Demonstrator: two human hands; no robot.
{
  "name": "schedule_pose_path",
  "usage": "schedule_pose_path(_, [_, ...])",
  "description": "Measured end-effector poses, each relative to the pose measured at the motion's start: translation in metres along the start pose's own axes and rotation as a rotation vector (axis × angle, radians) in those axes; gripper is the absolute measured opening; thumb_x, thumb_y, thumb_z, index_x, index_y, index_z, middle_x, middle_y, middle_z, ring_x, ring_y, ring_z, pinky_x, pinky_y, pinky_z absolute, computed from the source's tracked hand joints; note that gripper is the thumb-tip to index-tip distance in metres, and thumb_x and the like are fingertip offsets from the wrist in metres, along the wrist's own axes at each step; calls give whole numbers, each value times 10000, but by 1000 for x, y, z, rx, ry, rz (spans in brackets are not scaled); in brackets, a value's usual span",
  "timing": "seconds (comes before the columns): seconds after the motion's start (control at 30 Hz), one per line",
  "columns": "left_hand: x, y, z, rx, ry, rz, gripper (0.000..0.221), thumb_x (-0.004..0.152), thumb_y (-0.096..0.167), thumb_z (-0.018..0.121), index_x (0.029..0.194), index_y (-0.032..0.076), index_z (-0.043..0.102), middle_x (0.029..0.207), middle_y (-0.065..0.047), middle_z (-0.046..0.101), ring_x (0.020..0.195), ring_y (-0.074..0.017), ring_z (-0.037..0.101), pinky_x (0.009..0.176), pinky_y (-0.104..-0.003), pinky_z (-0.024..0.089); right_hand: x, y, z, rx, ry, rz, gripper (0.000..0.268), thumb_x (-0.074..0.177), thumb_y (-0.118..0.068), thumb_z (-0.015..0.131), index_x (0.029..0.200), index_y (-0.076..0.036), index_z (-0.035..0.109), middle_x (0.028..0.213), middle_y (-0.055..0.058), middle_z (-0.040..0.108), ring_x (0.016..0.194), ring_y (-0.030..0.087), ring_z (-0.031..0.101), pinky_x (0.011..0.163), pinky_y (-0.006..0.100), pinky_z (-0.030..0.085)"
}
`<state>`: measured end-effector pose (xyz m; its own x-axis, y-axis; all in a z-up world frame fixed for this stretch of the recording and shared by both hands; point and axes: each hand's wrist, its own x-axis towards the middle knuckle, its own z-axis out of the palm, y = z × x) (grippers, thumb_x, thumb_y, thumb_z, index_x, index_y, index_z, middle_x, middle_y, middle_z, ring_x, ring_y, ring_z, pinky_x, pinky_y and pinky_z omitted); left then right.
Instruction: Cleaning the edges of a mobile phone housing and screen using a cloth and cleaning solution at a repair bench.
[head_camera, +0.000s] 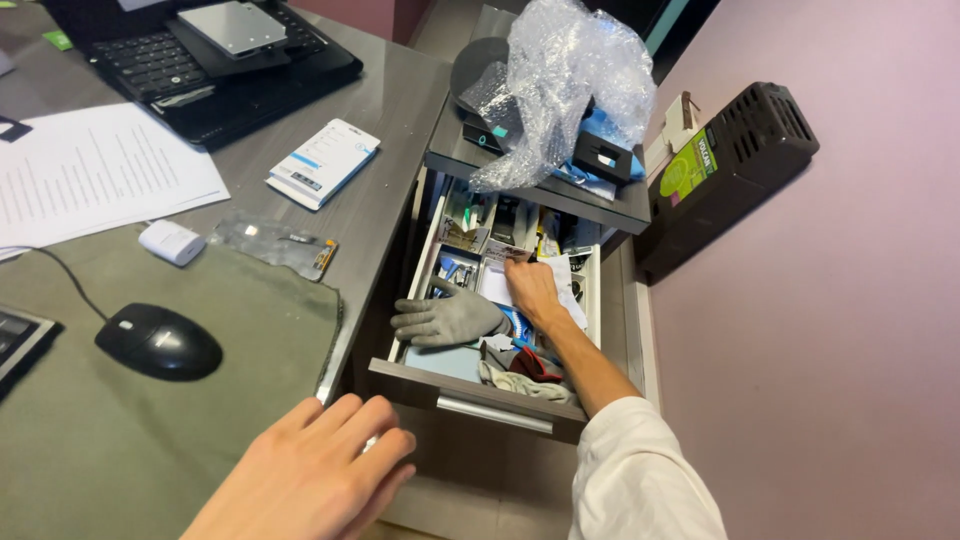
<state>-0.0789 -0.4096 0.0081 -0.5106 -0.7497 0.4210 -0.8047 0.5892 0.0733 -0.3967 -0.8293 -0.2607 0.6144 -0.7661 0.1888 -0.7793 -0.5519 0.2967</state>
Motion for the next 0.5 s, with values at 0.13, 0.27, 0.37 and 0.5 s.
schedule_pose_path(0.13, [32,-9,15,-35,-83,52,217,1116,351,696,981,186,652,1005,-36,627,907,-302,632,688,-444,492,3,4,27,-62,36,-36,129,893,16,666,901,-112,670,645,42,732,538,314,712,475,461,529])
schedule_pose_path(0.27, [58,-22,37,9,-79,34,232,1077,356,730,956,180,640,1032,-35,608,786,-314,617,659,-473,465,-1,-3,2,-37,-68,-6,155,960,42,631,993,-77,724,660,50,756,549,296,725,488,458,554])
schedule_pose_path(0.37, [76,-39,61,5,-115,4,159,1058,263,708,964,173,617,1010,-36,604,789,-302,624,678,-473,477,-2,-2,-20,192,-138,114,268,1042,-153,645,786,-74,638,649,92,715,609,350,722,597,527,588])
schedule_pose_path(0.5, [92,-61,111,-44,-234,-69,197,1066,358,717,1048,167,671,1122,-55,607,957,-323,649,743,-494,523,-6,-2,-33,398,-157,195,134,1014,-144,668,908,-67,696,824,169,784,803,446,747,721,597,570])
